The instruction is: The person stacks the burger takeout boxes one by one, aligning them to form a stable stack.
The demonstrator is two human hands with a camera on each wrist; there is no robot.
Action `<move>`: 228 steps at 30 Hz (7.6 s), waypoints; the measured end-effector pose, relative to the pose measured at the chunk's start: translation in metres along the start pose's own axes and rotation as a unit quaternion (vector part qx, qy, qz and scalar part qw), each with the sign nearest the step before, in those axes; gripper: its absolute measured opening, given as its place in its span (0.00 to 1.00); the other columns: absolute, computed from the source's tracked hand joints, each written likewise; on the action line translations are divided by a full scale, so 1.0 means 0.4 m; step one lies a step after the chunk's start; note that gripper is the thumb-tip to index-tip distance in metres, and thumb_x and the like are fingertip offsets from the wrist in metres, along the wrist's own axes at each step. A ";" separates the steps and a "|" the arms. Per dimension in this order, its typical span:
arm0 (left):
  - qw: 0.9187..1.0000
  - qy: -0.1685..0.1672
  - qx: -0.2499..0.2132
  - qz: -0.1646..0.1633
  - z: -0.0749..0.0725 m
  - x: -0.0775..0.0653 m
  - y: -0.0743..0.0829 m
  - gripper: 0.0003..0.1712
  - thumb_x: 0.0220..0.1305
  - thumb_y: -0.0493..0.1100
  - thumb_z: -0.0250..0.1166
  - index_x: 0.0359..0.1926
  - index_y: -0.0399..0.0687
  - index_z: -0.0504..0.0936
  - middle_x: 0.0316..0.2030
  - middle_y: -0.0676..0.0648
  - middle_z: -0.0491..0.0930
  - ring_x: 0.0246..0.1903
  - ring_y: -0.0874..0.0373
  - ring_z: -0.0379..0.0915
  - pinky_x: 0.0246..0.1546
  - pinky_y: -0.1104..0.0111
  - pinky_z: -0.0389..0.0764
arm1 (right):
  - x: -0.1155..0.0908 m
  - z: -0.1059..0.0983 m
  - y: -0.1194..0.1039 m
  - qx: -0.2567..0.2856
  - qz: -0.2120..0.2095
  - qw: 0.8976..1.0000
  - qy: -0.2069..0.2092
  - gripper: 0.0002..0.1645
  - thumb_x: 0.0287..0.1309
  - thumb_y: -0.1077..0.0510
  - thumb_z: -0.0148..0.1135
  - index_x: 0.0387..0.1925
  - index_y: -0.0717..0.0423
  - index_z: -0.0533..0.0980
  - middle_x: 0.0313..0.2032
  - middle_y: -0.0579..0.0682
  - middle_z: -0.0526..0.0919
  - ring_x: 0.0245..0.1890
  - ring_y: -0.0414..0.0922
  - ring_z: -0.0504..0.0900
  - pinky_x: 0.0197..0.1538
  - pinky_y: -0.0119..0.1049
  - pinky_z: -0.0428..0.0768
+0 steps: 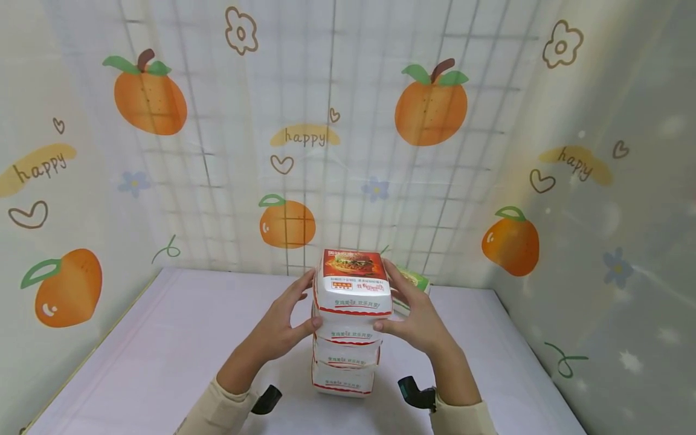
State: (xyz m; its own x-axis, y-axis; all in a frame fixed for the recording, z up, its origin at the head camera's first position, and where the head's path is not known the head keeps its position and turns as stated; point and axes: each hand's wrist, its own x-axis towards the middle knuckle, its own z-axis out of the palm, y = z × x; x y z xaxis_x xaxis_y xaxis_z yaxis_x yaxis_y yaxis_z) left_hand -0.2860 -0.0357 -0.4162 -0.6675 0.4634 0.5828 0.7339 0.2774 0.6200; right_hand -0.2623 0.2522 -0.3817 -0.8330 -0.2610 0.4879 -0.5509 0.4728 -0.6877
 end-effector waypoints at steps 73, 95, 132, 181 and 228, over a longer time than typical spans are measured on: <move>0.999 0.039 0.006 0.029 -0.034 0.020 0.020 0.52 0.55 0.58 0.70 0.76 0.63 0.51 0.73 0.55 0.53 0.69 0.55 0.53 0.62 0.50 0.67 | 0.053 -0.054 0.518 -0.158 0.262 0.952 0.031 0.63 0.47 0.31 0.69 0.76 0.51 0.51 0.73 0.61 0.45 0.69 0.66 0.51 0.62 0.68 0.59; 0.999 0.035 -0.004 0.040 -0.034 0.019 0.008 0.54 0.54 0.55 0.72 0.76 0.59 0.51 0.73 0.53 0.53 0.70 0.53 0.51 0.63 0.52 0.66 | 0.089 -0.064 0.566 -0.177 0.315 0.930 -0.070 0.75 0.41 0.29 0.72 0.77 0.51 0.37 0.73 0.68 0.31 0.68 0.74 0.42 0.59 0.74 0.53; 0.998 0.036 0.016 0.048 -0.038 0.024 0.019 0.52 0.57 0.61 0.68 0.76 0.58 0.51 0.73 0.52 0.53 0.70 0.53 0.51 0.62 0.52 0.67 | 0.042 -0.029 0.602 -0.146 0.325 0.934 -0.019 0.81 0.38 0.31 0.75 0.77 0.51 0.30 0.71 0.68 0.42 0.66 0.70 0.54 0.61 0.69 0.59; 0.996 0.026 0.038 0.077 -0.079 0.043 0.040 0.55 0.54 0.52 0.73 0.77 0.59 0.51 0.74 0.52 0.52 0.70 0.53 0.50 0.62 0.50 0.67 | 0.065 -0.191 0.289 -0.110 0.191 0.970 0.101 0.69 0.53 0.47 0.71 0.76 0.44 0.28 0.73 0.63 0.40 0.65 0.67 0.58 0.59 0.61 0.69; 0.998 0.019 0.039 0.050 -0.111 0.092 0.066 0.52 0.57 0.56 0.70 0.76 0.67 0.50 0.73 0.57 0.53 0.67 0.54 0.57 0.60 0.45 0.66 | 0.200 -0.169 0.000 0.081 0.083 0.985 0.128 0.64 0.55 0.58 0.69 0.76 0.36 0.34 0.74 0.49 0.46 0.64 0.53 0.62 0.61 0.47 0.71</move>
State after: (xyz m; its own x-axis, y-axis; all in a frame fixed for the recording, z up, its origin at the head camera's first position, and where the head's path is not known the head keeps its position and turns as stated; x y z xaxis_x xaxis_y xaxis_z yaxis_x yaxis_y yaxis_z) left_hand -0.2967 -0.0485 -0.3550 -0.5929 0.4600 0.6609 0.8042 0.2960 0.5154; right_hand -0.3253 0.2880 -0.3063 -0.8836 0.0384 0.4667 -0.4264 0.3461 -0.8357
